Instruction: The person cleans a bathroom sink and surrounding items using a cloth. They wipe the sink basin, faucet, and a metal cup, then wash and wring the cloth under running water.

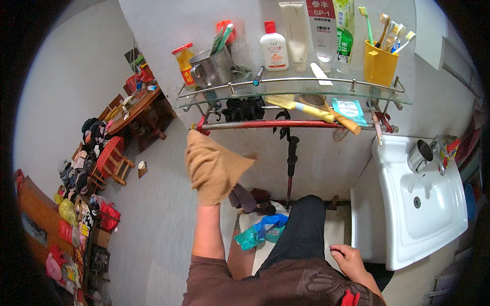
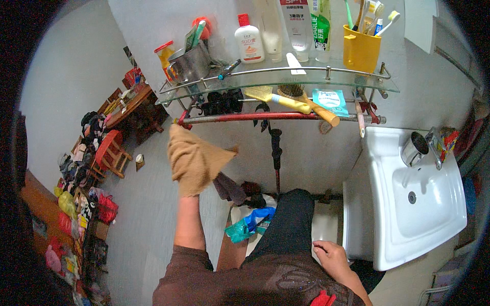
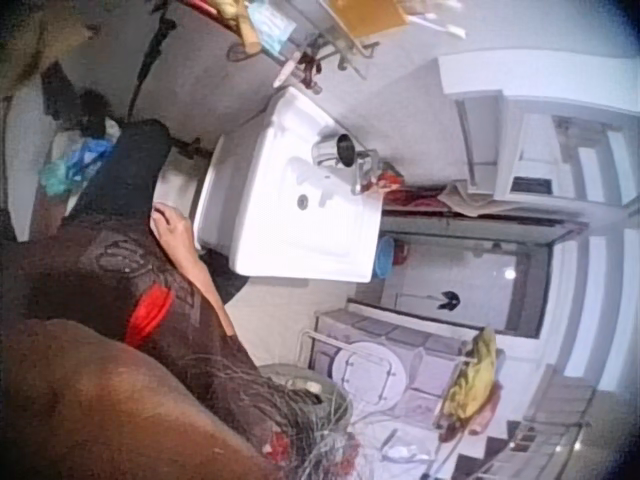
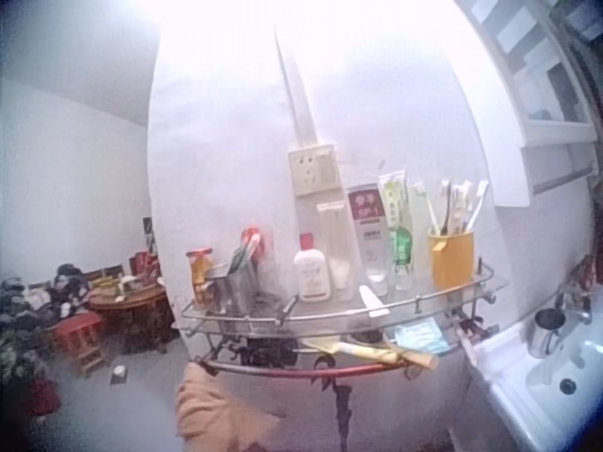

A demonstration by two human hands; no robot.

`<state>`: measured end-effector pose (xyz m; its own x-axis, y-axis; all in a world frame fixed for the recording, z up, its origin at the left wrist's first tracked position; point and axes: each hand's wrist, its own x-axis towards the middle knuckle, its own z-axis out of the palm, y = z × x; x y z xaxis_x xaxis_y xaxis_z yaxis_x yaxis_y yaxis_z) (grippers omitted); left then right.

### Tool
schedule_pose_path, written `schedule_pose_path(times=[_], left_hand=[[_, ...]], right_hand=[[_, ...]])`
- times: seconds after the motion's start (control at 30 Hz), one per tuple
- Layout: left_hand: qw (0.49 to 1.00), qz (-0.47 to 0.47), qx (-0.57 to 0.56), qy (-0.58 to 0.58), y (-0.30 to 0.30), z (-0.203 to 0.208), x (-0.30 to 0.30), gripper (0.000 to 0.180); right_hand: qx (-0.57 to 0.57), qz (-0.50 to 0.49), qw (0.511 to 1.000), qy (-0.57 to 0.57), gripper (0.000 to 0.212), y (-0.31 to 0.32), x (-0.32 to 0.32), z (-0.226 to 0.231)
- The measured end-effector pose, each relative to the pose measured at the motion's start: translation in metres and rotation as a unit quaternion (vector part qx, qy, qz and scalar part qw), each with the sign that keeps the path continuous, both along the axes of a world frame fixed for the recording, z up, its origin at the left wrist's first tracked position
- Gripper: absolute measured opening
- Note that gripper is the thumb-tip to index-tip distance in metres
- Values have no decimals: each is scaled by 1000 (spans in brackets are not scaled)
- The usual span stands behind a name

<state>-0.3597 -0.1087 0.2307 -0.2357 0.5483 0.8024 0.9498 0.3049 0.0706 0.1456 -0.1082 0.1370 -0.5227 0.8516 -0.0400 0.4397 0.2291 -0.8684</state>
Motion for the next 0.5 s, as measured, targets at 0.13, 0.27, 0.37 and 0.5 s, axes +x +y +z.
schedule_pose_path(times=[0.13,0.27,0.37,0.5], left_hand=[[984,139,23,106,-18,60,-8,24],[993,88,-32,65,-15,137,-40,19],[955,106,-236,149,11,169,-71,21],[977,-48,-198,-62,44,167,-116,30]], right_hand=[[-14,-8,1000,4,24,0,2,-6],[0,19,1000,-13,25,3,-2,-6],[23,44,998,-28,26,6,-12,-5],[-12,33,999,-24,26,9,-23,-5]])
